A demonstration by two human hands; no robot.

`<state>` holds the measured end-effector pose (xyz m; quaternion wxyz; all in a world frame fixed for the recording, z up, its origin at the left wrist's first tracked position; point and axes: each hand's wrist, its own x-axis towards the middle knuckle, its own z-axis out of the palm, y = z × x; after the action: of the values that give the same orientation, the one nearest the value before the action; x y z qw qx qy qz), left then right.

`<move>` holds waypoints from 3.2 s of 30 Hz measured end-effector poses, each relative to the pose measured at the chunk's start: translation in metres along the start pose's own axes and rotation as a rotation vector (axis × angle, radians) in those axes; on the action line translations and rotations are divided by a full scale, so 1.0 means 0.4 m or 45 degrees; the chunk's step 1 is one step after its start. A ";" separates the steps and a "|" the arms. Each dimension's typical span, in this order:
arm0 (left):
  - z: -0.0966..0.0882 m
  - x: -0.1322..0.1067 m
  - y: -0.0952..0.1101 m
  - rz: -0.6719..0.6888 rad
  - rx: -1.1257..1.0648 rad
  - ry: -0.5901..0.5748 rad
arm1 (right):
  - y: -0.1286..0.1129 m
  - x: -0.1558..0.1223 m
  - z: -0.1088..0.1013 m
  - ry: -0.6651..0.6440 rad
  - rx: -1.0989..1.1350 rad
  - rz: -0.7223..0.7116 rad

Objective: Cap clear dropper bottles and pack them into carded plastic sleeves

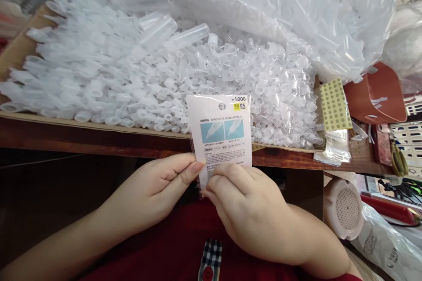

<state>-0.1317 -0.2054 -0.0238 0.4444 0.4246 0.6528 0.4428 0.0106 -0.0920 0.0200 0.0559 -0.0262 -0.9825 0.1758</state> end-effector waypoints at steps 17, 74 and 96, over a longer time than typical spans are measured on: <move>0.029 -0.024 -0.044 -0.169 -1.095 -0.070 | 0.005 0.017 -0.016 -0.099 0.205 0.169; 0.042 -0.036 -0.015 -0.296 -1.082 -0.019 | -0.028 0.061 0.012 -0.030 -0.161 0.235; 0.053 -0.048 -0.047 -0.374 -1.042 0.098 | 0.102 -0.143 0.144 0.512 0.720 0.081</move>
<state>-0.1097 -0.2240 -0.0424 0.6097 0.0994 0.4931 0.6125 0.0619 -0.0775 -0.0537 0.2480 -0.0744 -0.8629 0.4340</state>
